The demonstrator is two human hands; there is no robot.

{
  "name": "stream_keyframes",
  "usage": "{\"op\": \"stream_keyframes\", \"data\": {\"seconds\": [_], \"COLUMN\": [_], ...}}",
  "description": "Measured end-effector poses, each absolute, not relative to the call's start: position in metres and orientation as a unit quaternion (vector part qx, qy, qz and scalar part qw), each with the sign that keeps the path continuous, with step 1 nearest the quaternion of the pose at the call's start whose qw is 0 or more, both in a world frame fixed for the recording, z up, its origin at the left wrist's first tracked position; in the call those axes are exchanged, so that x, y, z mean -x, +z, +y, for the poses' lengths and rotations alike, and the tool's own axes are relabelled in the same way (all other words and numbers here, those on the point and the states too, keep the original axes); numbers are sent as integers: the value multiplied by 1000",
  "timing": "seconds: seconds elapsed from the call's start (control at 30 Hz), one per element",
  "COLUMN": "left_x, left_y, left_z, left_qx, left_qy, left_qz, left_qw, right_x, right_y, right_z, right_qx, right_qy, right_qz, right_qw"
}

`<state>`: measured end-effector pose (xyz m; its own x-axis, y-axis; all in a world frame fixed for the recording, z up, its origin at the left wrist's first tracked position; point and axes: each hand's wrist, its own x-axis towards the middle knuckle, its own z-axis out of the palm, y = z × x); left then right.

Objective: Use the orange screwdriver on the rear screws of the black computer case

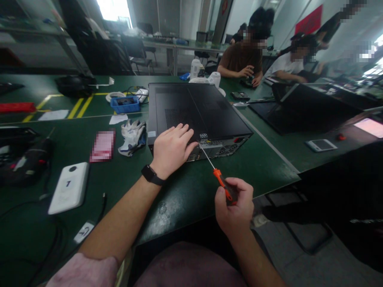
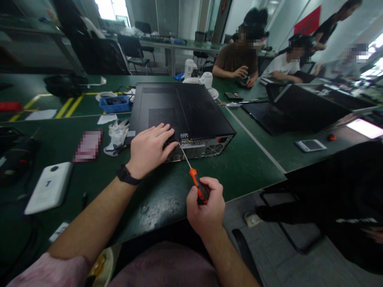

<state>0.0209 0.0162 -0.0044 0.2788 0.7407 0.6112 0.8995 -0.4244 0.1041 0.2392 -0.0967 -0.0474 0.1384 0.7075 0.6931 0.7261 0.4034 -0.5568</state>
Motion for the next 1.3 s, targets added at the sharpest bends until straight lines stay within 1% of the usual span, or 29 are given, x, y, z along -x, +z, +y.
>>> {"op": "stream_keyframes", "data": {"seconds": [0.23, 0.5, 0.77, 0.87, 1.07, 1.3], "left_x": [-21, -21, -21, -21, -21, -20], "left_y": [-6, -7, -6, -5, -6, -7], "left_z": [17, 18, 17, 17, 18, 17], "left_qx": [788, 788, 788, 787, 787, 789], "left_qy": [-304, -303, -306, -305, -303, -306], "left_qz": [-517, -519, -517, -520, -518, -515], "left_qw": [137, 136, 136, 133, 140, 137], "right_x": [-238, -239, -237, -236, -236, -237], "right_y": [-47, -52, -49, -48, -51, -51], "right_z": [-96, -97, -95, -96, -96, -96], "right_qx": [558, 545, 540, 534, 540, 528], "right_qy": [66, 25, 87, 63, 26, 91], "right_qz": [-640, -650, -636, -637, -645, -645], "right_qw": [524, 529, 545, 553, 540, 545]}}
